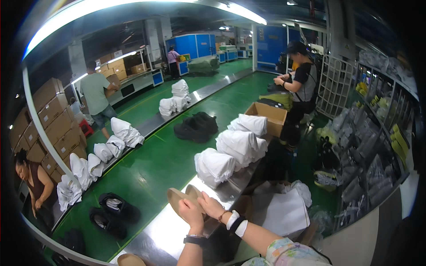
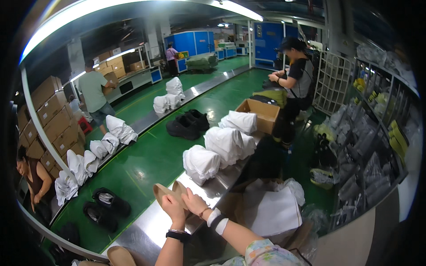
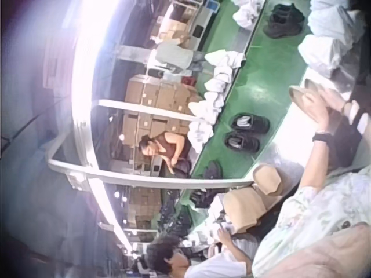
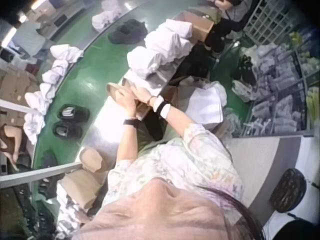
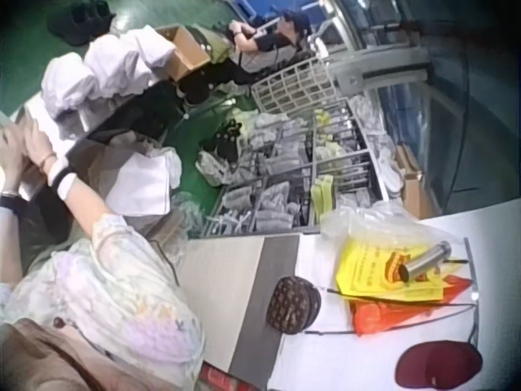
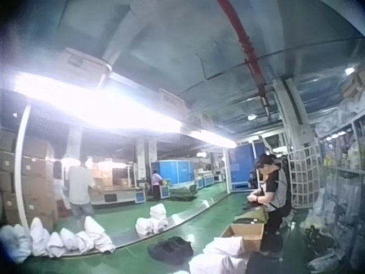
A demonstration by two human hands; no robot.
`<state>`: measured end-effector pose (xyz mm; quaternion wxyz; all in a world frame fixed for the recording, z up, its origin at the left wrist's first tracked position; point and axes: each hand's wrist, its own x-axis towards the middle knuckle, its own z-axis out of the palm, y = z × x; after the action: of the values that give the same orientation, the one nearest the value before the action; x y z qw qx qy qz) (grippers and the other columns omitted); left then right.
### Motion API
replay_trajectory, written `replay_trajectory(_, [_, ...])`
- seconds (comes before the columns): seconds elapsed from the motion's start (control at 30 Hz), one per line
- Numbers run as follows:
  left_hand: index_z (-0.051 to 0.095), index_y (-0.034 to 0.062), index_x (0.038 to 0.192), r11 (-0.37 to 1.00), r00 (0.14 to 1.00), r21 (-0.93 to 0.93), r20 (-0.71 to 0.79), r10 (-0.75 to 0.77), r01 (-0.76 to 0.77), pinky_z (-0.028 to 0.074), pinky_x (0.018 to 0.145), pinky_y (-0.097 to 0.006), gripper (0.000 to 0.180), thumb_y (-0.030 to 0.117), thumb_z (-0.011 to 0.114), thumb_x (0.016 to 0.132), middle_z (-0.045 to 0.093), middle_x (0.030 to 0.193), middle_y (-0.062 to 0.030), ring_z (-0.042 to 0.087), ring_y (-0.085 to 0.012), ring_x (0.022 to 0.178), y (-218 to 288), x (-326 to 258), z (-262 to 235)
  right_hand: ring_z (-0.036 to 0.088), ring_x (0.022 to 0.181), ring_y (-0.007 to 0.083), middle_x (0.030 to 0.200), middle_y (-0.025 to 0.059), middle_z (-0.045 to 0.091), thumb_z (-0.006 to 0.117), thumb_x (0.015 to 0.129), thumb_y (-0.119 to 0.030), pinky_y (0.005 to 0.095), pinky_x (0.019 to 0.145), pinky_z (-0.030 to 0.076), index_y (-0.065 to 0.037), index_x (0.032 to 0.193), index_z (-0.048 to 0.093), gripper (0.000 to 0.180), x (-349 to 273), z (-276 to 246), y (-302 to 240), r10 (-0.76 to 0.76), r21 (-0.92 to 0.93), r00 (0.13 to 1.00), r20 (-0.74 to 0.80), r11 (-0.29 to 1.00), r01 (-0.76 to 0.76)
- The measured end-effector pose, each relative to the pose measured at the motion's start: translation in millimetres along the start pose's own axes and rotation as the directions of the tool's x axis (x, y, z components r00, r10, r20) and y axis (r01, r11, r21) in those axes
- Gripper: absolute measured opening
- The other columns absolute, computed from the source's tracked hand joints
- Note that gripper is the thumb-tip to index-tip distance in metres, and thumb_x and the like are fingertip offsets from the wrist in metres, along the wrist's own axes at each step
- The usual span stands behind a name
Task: Stuffing shoes with paper forms and preparing them for packaging on a manufacturing assembly line.
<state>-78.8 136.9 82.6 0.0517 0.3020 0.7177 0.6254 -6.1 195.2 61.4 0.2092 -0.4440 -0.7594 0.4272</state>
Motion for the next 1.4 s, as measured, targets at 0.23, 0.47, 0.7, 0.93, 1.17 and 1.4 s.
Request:
replay_trajectory(0.23, [0.051,-0.0017,0.087,0.978,0.982,-0.082,-0.011,0.190,-0.190,0.042,0.067,-0.034,0.019,0.014,0.042,0.093,0.053,0.077,-0.0095,0.048,-0.0197,0.071,33,9,-45,0.055,0.090,0.0474,0.092,0.0312,0.059,0.039,0.087,-0.043,0.0500,0.080,0.043,-0.001,0.113,0.045,0.049,10,-19,-6,0.049,0.108,0.999,0.000,0.993,-0.049])
replay_trajectory(0.47, [0.054,0.0006,0.087,0.696,0.967,-0.675,0.123,-0.221,0.245,0.046,0.070,-0.024,0.015,0.014,0.048,0.092,0.058,0.083,-0.0047,0.055,-0.0111,0.073,93,-12,-101,0.058,0.084,0.0348,0.089,0.0181,0.060,0.054,0.083,-0.012,0.0390,0.074,0.047,0.000,0.096,0.059,0.019,-54,-60,-15,-0.379,0.089,0.716,-0.587,0.848,0.522])
replay_trajectory(0.7, [0.058,-0.0016,0.086,0.874,0.672,-0.176,0.712,-0.205,0.453,0.036,0.063,-0.019,0.018,0.014,0.050,0.091,0.054,0.075,0.0012,0.046,-0.0051,0.070,79,-93,-81,0.058,0.077,0.0348,0.082,0.0165,0.061,0.053,0.084,-0.014,0.0386,0.066,0.046,-0.001,0.085,0.061,0.015,-142,-83,150,0.001,0.076,0.795,-0.606,0.995,0.057])
replay_trajectory(0.93, [0.056,-0.0012,0.084,0.863,0.481,0.047,0.815,-0.325,0.504,0.033,0.057,-0.019,0.021,0.016,0.048,0.093,0.049,0.070,0.0046,0.039,-0.0030,0.064,18,-122,-34,0.057,0.074,0.0398,0.075,0.0205,0.060,0.048,0.081,-0.021,0.0453,0.067,0.047,-0.004,0.076,0.063,0.023,-202,-55,307,0.357,-0.048,0.815,-0.456,0.905,-0.423])
replay_trajectory(1.17, [0.059,0.0002,0.082,0.942,0.569,0.162,0.763,-0.307,0.293,0.036,0.061,-0.021,0.017,0.014,0.051,0.088,0.051,0.071,0.0027,0.044,-0.0051,0.070,17,-116,-31,0.057,0.077,0.0423,0.082,0.0228,0.060,0.046,0.083,-0.024,0.0505,0.068,0.045,-0.005,0.079,0.062,0.025,-151,-1,376,0.463,-0.292,0.862,-0.207,0.812,-0.506])
replay_trajectory(1.4, [0.058,0.0000,0.092,0.899,0.438,0.173,0.826,-0.356,0.403,0.038,0.058,-0.022,0.021,0.019,0.050,0.092,0.054,0.075,0.0007,0.046,-0.0075,0.068,33,-132,-21,0.055,0.100,0.0420,0.104,0.0242,0.059,0.055,0.082,-0.039,0.0445,0.086,0.044,-0.001,0.106,0.061,0.046,-160,-9,370,0.700,-0.223,0.714,-0.029,0.692,-0.687])
